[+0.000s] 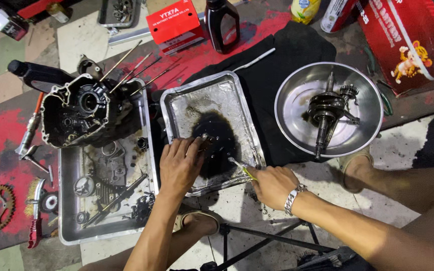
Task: The person scrubs small engine components with a toothbrush in a tray of dark liquid, then places the cleaned parts into a second tray. The person repeats this process for several small metal parts.
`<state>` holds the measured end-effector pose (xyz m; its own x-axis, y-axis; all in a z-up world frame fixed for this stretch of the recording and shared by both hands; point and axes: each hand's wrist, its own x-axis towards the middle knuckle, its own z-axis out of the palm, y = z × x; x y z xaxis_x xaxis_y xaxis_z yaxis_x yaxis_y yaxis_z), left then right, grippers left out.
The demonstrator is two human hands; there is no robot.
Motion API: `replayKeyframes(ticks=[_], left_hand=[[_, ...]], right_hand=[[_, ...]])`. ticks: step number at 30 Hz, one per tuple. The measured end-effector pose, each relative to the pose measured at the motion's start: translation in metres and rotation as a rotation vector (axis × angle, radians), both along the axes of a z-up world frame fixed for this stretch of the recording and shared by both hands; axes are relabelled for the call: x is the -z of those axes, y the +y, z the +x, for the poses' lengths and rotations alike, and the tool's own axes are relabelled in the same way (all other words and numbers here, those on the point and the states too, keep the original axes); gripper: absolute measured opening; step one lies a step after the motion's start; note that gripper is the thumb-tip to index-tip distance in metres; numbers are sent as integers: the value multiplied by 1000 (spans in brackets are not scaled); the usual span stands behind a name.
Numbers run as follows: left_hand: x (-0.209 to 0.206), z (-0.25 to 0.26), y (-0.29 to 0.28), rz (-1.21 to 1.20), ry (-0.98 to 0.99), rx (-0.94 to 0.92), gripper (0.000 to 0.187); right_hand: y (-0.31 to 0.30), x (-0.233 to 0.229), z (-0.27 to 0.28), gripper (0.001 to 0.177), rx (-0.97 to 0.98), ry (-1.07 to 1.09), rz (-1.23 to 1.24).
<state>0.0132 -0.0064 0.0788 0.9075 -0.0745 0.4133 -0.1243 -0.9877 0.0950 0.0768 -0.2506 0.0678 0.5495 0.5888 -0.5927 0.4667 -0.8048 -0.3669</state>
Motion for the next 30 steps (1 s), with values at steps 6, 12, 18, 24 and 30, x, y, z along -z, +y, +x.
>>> replayKeyframes(ticks=[6,12,18,24,30], left_hand=[[-1,1,1,44,33,8,38],[4,1,3,56,13,26,34],[-11,2,1,95,43,12,39],[-19,-1,0,-137,-255,-35,38],[29,3,17,198,325,-62,33]], right_hand=[[-3,6,-2,50,8,-37,74],[-3,9,-4,50,-13,-108,130],[-1,4,-4,53,-17,-17,14],[0,6,-5,53,-5,-6,22],[-1,9,-6,54,38,65,6]])
